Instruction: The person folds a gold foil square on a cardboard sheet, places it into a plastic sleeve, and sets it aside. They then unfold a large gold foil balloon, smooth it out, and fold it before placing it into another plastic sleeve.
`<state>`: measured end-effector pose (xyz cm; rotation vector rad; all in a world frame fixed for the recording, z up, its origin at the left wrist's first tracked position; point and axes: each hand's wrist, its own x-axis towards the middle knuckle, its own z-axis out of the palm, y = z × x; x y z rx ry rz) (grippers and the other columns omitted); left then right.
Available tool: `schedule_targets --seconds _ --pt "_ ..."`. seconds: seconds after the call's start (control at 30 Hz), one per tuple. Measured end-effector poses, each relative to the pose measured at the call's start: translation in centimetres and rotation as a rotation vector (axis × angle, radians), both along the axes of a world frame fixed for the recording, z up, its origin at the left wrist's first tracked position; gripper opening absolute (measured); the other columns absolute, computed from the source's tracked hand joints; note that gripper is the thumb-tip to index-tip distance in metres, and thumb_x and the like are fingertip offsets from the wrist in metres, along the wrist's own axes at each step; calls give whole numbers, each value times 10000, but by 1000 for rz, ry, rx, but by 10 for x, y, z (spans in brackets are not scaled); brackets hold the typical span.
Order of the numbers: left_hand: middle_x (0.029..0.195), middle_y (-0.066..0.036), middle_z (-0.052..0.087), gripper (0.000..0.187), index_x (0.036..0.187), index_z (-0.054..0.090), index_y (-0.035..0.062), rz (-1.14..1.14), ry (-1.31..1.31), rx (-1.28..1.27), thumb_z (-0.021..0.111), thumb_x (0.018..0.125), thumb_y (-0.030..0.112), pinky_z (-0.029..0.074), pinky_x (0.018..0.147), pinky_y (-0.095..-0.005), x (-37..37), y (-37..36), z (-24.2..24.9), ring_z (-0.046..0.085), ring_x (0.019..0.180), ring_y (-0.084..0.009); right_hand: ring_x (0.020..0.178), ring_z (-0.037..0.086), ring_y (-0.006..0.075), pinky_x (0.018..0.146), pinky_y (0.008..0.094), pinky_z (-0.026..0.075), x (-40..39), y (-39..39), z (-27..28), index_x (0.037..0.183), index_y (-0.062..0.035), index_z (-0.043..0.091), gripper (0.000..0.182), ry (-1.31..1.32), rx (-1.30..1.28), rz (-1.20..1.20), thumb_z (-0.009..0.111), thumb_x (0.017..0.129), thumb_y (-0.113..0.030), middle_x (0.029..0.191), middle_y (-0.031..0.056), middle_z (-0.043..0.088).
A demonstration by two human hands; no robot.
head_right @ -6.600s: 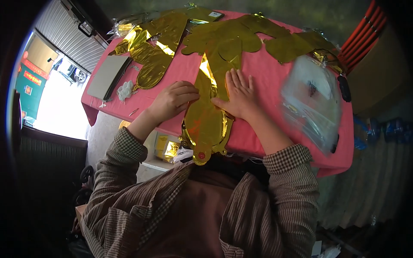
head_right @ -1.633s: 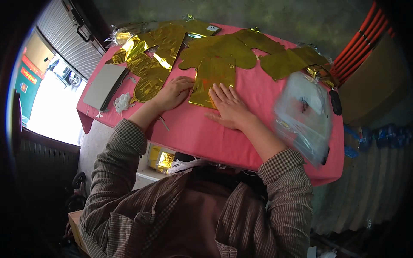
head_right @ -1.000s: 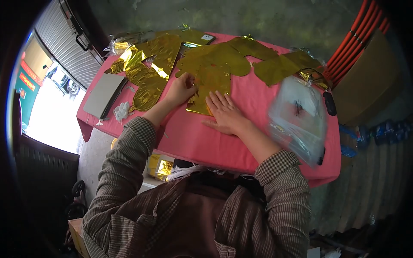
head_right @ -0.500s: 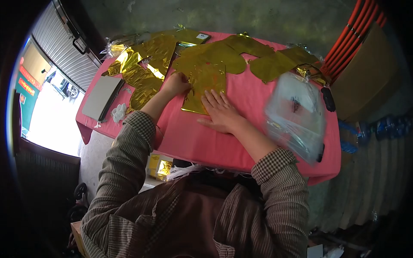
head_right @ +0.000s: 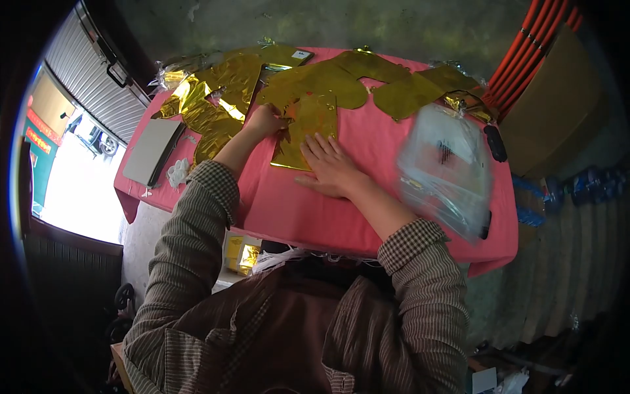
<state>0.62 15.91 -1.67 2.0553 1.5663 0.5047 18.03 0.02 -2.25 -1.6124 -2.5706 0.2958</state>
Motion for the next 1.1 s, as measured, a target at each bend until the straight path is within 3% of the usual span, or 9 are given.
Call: schedule_targets --seconds 0.27,0.57,0.67,0.73,0.77,0.9,0.93,1.0,1.1 --pt "715 -110 636 283 786 653 1 -25 37 -192 764 633 213 485 614 -322 3 13 1 608 657 -191 1405 54 311 1138 427 36 1 0 -3 1434 -3 161 827 7 1 -5 319 888 -604 1503 189 122" --pt "607 -4 535 212 635 538 47 -86 -231 -53 737 669 113 400 523 -285 -6 -1 -10 487 556 -115 1407 69 286 1139 412 39 3 -2 -3 1414 6 234 788 119 16 -23 300 902 -590 1491 190 172" --pt "560 -9 495 271 610 497 55 -107 -340 -79 740 663 161 404 508 -305 -15 -8 -11 464 508 -127 1354 271 284 1108 403 195 12 3 -3 1365 -21 363 614 419 92 -32 455 917 -430 1413 183 359" --pt "564 10 472 289 597 480 68 -122 -390 -168 748 674 144 379 490 -289 -23 -14 -10 433 503 -105 1171 501 247 986 364 390 20 2 -1 1277 -12 464 466 936 156 -241 568 893 -254 1222 152 552" --pt "568 30 449 313 585 463 81 -135 -441 -252 756 684 127 353 471 -273 -27 -17 -9 401 498 -82 902 602 153 747 258 499 24 11 -9 1217 22 493 407 979 374 -281 611 865 -146 1028 90 619" --pt "576 50 431 313 618 462 96 -138 -544 -332 759 719 94 318 453 -239 -40 -44 -4 389 492 -58 626 554 62 457 171 415 41 13 -10 1150 60 522 363 1149 -54 -551 609 870 -154 898 51 603" --pt "574 54 445 294 635 466 106 -150 -600 -380 736 749 82 320 450 -218 -42 -54 1 402 487 -49 626 554 62 457 171 415 41 10 -1 1150 60 522 363 1150 -58 -555 609 870 -154 898 51 603" --pt "572 58 459 279 652 470 116 -155 -657 -432 714 780 70 323 446 -197 -46 -66 3 415 482 -39 561 573 79 417 188 403 44 8 11 973 25 590 256 1332 -520 -455 659 834 -178 792 65 632" --pt "565 58 462 265 680 476 118 -164 -703 -486 715 783 70 329 431 -193 -50 -77 2 425 465 -41 518 547 52 370 175 358 41 6 13 886 -21 609 160 1329 -667 -477 663 828 -161 731 38 627"
